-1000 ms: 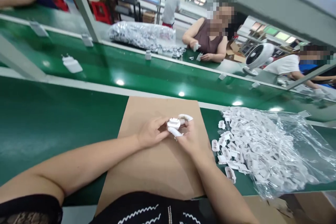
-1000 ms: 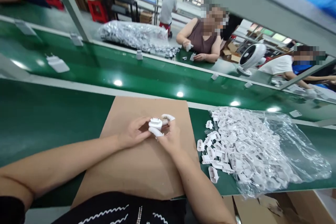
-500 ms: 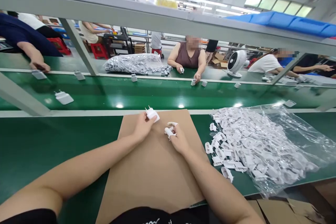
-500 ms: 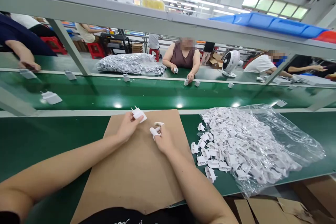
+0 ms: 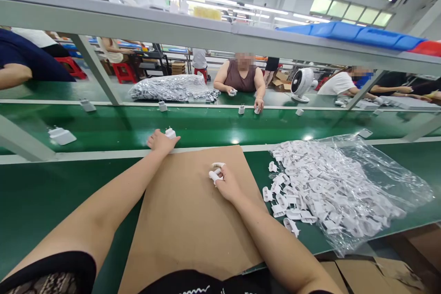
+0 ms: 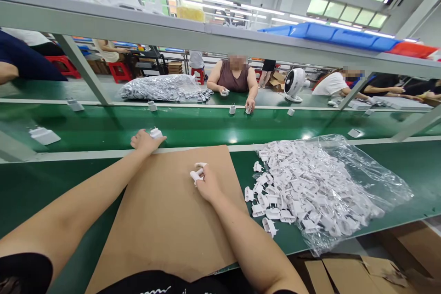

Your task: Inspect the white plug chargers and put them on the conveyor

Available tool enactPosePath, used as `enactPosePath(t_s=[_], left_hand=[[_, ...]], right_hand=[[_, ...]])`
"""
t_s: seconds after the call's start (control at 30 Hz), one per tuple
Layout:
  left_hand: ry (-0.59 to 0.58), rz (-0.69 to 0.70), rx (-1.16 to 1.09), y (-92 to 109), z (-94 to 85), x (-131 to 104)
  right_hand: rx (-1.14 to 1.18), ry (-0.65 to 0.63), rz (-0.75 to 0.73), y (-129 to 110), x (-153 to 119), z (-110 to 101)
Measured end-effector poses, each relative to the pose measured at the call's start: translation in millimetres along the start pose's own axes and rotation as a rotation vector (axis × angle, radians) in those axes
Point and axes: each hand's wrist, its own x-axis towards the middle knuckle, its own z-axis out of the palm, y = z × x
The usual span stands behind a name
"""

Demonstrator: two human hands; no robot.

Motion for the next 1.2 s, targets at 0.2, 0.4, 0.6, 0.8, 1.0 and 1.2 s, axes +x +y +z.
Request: enactPosePath(t_s=[0.2, 0.4, 0.6, 0.8, 1.0, 1.2], left_hand=[[-0.092, -0.006, -0.030, 50.8, 3.7, -105.9], [-0.464, 0.498, -0.200, 75.9, 15.7, -186.8], [-0.446, 0.509, -0.187, 66.8, 17.4, -174.0], [-0.384, 0.509, -0.239, 61.4, 19.8, -173.7], [-0.355, 0.522, -0.258, 59.4, 19.0, -170.8], [-0.370, 0.561, -0.218, 57.0, 14.5, -171.5]], right_hand=[[-0.059, -0.024, -0.090, 3.5, -3.5, -1.6], [-0.104, -0.074, -0.231, 7.7, -5.8, -0.7], [-0.136, -0.042, -0.259, 7.1, -4.7, -0.7], [-0.125, -0.049, -0.326, 6.6, -2.0, -0.3], [-0.156, -0.073, -0.367, 4.2, -3.6, -0.9], [-0.260, -0.195, -0.502, -1.5, -10.0, -1.1]])
